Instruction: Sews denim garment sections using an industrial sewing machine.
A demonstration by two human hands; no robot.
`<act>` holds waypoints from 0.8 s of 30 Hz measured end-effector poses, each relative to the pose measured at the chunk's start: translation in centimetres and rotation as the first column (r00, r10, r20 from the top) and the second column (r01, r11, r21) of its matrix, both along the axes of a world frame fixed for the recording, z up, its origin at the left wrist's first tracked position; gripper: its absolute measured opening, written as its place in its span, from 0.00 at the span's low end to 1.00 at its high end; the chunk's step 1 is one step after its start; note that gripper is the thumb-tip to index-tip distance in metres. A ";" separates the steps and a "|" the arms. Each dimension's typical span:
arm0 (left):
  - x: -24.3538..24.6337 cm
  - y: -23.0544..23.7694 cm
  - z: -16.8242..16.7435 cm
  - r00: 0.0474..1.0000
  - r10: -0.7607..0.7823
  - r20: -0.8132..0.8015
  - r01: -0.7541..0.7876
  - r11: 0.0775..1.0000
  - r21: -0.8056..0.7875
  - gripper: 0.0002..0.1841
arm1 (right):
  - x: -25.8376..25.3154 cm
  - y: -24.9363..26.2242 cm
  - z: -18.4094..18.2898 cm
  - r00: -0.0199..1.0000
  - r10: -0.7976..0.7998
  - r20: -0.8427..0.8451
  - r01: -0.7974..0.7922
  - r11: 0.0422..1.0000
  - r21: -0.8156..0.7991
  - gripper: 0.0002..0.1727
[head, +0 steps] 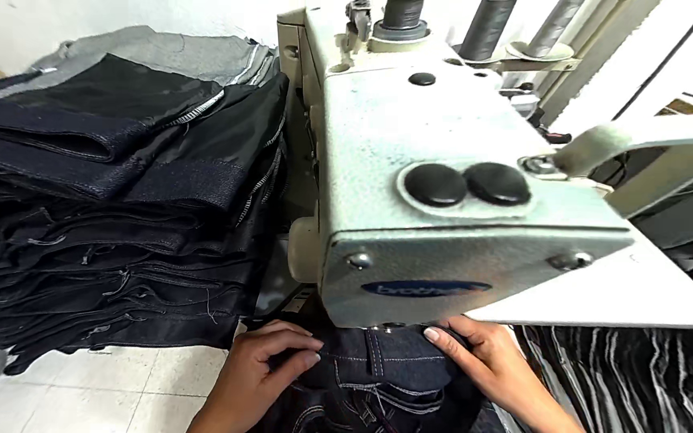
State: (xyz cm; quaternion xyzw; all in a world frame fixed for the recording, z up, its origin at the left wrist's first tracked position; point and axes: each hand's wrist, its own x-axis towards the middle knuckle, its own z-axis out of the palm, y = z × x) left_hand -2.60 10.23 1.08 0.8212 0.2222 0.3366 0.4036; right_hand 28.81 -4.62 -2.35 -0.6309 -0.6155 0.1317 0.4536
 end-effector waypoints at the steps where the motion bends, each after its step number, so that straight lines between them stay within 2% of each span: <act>1: 0.5 0.0 0.1 0.998 0.062 -0.013 -0.062 0.998 0.019 0.11 | 0.0 -0.1 0.0 1.000 -0.002 -0.001 0.002 1.000 -0.007 0.26; 3: 1.9 -0.3 0.3 0.982 0.180 -0.056 -0.177 0.983 0.059 0.13 | 0.1 -0.2 -0.1 1.000 -0.008 0.001 0.008 1.000 -0.018 0.26; 5: 3.4 -0.6 0.6 0.966 0.212 -0.147 -0.210 0.977 0.029 0.20 | 0.0 -0.2 -0.1 1.000 -0.019 -0.006 0.019 0.999 -0.029 0.26; 8: 5.1 -1.2 1.2 0.939 0.051 -0.340 -0.131 0.967 -0.219 0.28 | -0.5 -0.4 -0.1 0.999 -0.027 -0.043 0.025 0.999 -0.048 0.27; 11: 5.6 -2.0 0.5 0.971 0.030 -0.238 -0.108 0.941 -0.320 0.29 | -1.1 -0.5 -0.4 0.997 -0.048 -0.056 0.046 0.998 -0.046 0.28; 12: 5.7 -2.2 0.5 0.978 0.060 -0.200 -0.120 0.947 -0.298 0.29 | -1.1 -0.3 -0.5 0.996 -0.058 -0.072 0.054 0.997 -0.051 0.28; 14: 6.2 -2.1 0.2 0.977 0.169 -0.132 -0.192 0.962 -0.192 0.21 | -0.9 0.6 0.0 0.990 -0.091 -0.106 0.084 0.994 -0.067 0.26; 16: 7.0 -1.1 0.7 0.946 0.257 -0.197 -0.284 0.951 -0.122 0.17 | -0.6 2.3 0.9 0.981 -0.164 -0.107 0.156 0.985 -0.076 0.22; 19: 8.0 1.0 2.2 0.889 0.176 -0.422 -0.289 0.932 -0.220 0.14 | 0.0 5.0 2.1 0.963 -0.249 -0.101 0.241 0.967 -0.087 0.15; 21: 7.5 1.6 2.7 0.904 0.083 -0.420 -0.198 0.951 -0.239 0.12 | 0.3 5.5 2.2 0.968 -0.234 -0.093 0.226 0.970 -0.087 0.12; 24: 6.9 0.8 2.1 0.951 0.121 -0.285 -0.126 0.992 0.001 0.10 | 0.4 5.2 1.6 0.980 -0.185 -0.077 0.179 0.981 -0.079 0.15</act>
